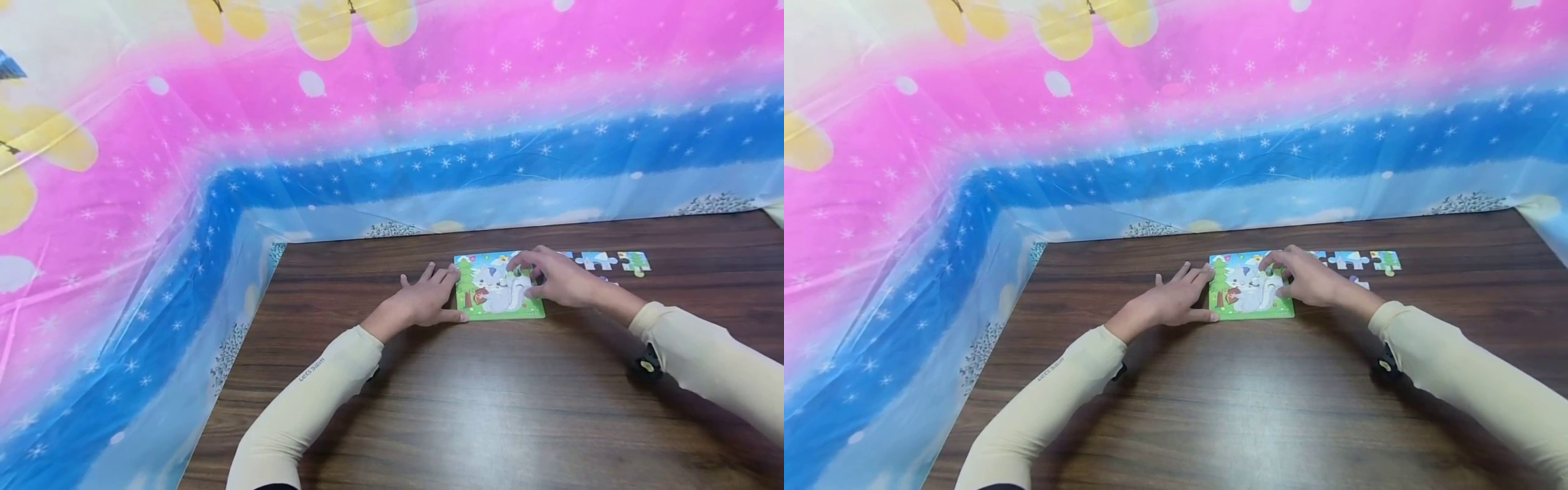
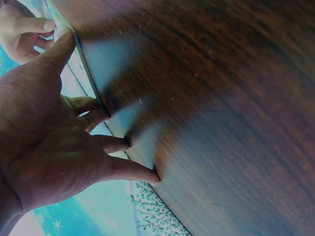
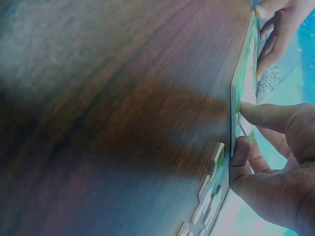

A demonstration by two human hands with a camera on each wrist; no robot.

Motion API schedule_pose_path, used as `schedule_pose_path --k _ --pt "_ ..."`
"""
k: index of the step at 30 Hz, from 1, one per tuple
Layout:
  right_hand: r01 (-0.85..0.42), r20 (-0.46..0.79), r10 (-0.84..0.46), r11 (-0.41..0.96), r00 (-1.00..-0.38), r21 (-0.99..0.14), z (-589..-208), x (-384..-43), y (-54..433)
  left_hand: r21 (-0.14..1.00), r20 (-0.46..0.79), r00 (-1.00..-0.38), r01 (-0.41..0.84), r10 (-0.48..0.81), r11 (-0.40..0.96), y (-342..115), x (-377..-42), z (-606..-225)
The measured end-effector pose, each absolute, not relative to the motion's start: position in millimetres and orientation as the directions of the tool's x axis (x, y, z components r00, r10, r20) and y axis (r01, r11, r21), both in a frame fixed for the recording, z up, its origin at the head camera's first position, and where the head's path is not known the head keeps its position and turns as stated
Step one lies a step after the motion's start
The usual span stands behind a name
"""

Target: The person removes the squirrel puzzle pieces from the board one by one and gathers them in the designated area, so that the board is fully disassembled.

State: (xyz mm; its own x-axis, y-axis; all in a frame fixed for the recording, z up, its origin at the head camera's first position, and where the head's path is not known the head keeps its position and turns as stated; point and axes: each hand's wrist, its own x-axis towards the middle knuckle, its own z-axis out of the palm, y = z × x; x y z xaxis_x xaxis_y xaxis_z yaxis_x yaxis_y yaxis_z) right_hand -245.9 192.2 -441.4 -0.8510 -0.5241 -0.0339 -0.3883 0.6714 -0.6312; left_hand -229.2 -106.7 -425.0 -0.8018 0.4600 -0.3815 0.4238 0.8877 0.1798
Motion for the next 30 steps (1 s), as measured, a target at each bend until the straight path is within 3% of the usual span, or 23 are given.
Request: schedule_pose_path --k 16,26,30 --pt "-0.406 -0.018 -0.524 0.68 -0.852 -0.61 -445 -248 196 0.178 -0.379 -0.804 0.422 0.458 0.889 -106 -228 -423" --pt "-0.358 -0.016 -0.523 0.606 -0.852 -0.71 -450 -251 215 0.185 -0.387 -0.802 0.417 0.456 0.89 -106 -227 -423" --pt "-0.262 -0.081 -0.519 0.553 -0.851 -0.791 -442 -248 227 0.198 -0.385 -0.8 0.415 0.46 0.888 -107 -228 -423"
